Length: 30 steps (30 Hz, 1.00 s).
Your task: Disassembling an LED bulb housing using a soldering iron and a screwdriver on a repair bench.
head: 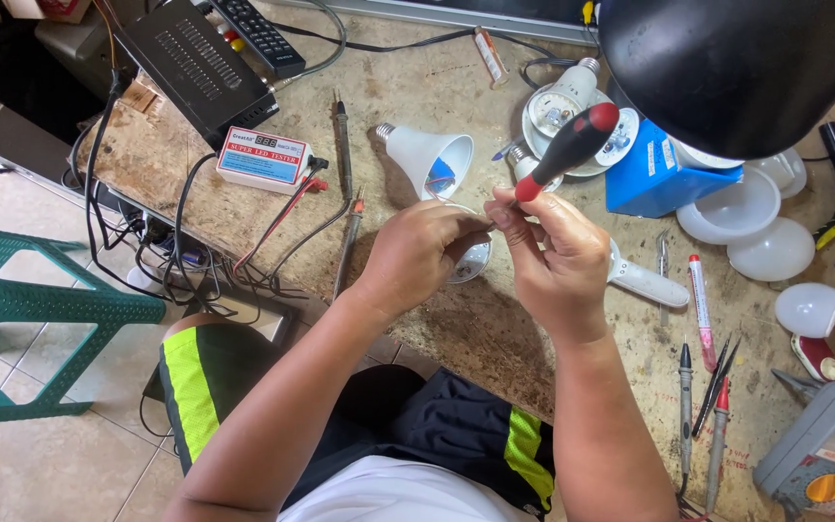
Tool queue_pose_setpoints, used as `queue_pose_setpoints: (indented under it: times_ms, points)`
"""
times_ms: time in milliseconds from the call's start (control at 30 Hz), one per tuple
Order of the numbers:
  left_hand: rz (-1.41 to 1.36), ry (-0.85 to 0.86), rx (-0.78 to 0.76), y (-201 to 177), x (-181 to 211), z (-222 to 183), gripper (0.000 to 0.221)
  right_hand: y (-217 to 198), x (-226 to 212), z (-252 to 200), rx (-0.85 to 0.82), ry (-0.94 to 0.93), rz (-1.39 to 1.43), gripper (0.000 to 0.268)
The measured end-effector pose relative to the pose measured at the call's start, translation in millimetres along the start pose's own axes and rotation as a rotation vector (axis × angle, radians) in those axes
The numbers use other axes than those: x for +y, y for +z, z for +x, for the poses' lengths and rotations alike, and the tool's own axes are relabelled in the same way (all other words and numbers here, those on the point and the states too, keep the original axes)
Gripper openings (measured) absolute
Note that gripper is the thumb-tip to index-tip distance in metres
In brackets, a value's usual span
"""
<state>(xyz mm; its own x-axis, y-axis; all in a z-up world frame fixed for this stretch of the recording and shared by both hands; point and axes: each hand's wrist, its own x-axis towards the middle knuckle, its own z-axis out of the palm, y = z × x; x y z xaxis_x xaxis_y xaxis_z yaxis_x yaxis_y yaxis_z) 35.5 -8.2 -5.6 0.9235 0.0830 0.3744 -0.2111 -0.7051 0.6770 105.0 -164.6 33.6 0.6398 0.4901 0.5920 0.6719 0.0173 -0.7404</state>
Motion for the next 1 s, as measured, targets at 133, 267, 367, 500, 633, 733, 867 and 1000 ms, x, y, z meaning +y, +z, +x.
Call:
queue_pose_setpoints:
  times_ms: [133,267,367,500,633,733,867,1000]
  points:
    - [0.045,-0.020,0.000,-0.8,-2.3,-3.2,0.015,3.3,0.0,-0.4,-0.017,-0.010,-0.014,0.016]
    - [0.057,-0.048,-0.032,2.5,-5.4,-4.8,0.016,4.3,-2.7,0.8,-0.007,-0.010,-0.009,0.016]
    - [0.104,-0.045,-0.035,9.4,-10.6,-6.3,0.017,3.3,-1.9,-1.5,0.006,-0.010,-0.023,0.016]
    - [0.157,0.126,0.111,-19.7,14.9,-8.6,0.009,7.2,9.1,-4.6,0.026,0.026,-0.066,0.016]
    - [0.089,0.159,0.252,28.9,-24.2,-13.9,0.037,15.7,-7.9,-8.2,0.092,0.283,0.076,0.022]
    - [0.266,-0.145,-0.159,0.5,5.8,-16.4,0.019,23.9,-22.2,-3.0,0.138,0.150,0.093,0.049]
    - [0.088,-0.052,0.048,15.4,-7.8,-18.7,0.024,20.2,-13.2,-3.9,0.217,-0.010,-0.173,0.032]
    - [0.177,-0.005,0.019,9.3,-2.1,-16.9,0.038,9.5,0.8,-4.2,0.236,-0.113,-0.359,0.040]
